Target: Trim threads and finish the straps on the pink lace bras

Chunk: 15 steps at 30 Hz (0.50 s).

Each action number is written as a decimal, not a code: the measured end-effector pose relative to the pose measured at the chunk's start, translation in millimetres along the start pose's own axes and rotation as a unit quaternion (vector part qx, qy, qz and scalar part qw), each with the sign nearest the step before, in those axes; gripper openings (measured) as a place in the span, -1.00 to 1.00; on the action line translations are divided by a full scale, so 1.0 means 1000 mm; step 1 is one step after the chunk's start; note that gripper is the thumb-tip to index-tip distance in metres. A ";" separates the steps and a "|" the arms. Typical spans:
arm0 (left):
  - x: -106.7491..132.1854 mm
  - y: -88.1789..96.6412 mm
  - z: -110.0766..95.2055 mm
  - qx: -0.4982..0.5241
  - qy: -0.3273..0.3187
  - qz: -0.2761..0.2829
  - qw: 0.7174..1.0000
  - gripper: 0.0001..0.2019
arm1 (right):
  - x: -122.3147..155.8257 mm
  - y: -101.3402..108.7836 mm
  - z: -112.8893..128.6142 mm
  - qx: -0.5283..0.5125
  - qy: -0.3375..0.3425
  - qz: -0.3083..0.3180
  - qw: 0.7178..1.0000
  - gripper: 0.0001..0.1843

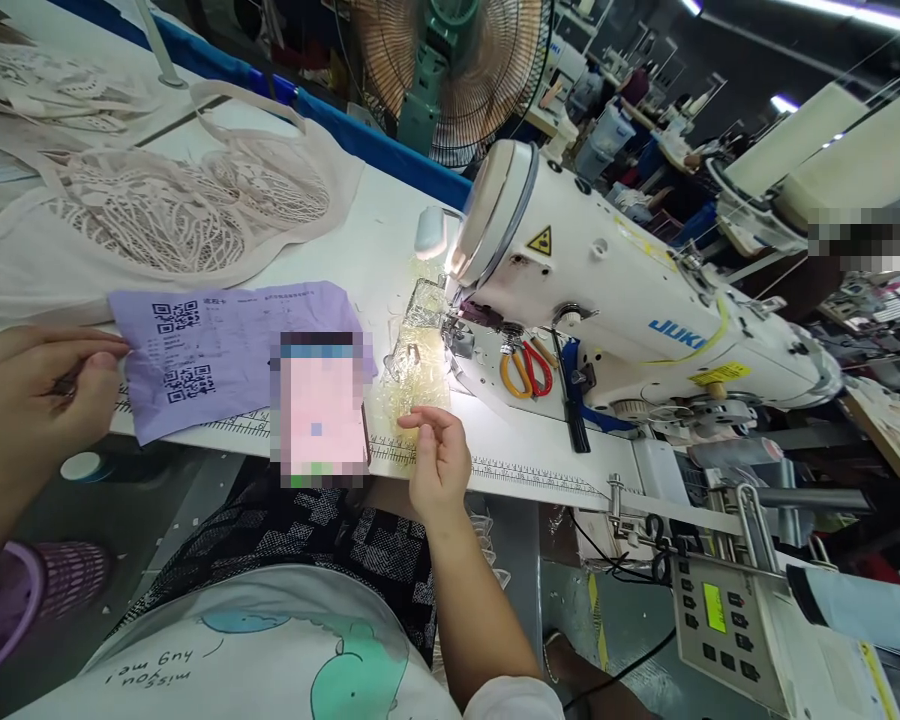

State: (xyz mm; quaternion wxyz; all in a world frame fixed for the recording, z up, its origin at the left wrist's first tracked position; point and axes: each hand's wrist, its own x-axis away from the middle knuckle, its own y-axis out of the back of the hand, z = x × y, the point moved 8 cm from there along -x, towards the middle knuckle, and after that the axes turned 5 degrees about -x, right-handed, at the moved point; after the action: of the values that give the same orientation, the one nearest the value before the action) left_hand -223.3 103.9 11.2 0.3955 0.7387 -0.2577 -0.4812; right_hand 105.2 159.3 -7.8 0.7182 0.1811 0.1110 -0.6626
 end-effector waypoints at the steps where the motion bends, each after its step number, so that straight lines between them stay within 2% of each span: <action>1: 0.000 0.000 0.000 -0.001 0.004 0.007 1.000 -0.54 | 0.000 -0.002 0.001 0.013 0.006 0.006 1.000 -0.82; 4: 0.000 0.000 0.001 0.002 0.004 0.012 1.000 -0.55 | 0.003 -0.008 0.006 0.061 0.040 0.023 0.997 -0.80; 8: 0.001 0.004 -0.001 0.001 -0.008 -0.011 1.000 -0.55 | 0.011 -0.016 0.022 0.121 0.122 0.036 0.985 -0.78; 10: 0.001 0.004 -0.002 -0.002 -0.016 -0.013 1.000 -0.54 | 0.016 -0.022 0.029 0.141 0.141 0.048 0.979 -0.76; 15: 0.002 0.005 -0.003 0.007 -0.002 0.005 1.000 -0.54 | 0.027 -0.049 0.040 0.192 0.159 0.147 0.957 -0.68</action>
State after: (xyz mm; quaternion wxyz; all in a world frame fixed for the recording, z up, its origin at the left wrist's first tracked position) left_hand -220.0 100.7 15.5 0.3919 0.7392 -0.2656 -0.4790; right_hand 56.5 115.6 12.3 0.7325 0.4327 0.0670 -0.5213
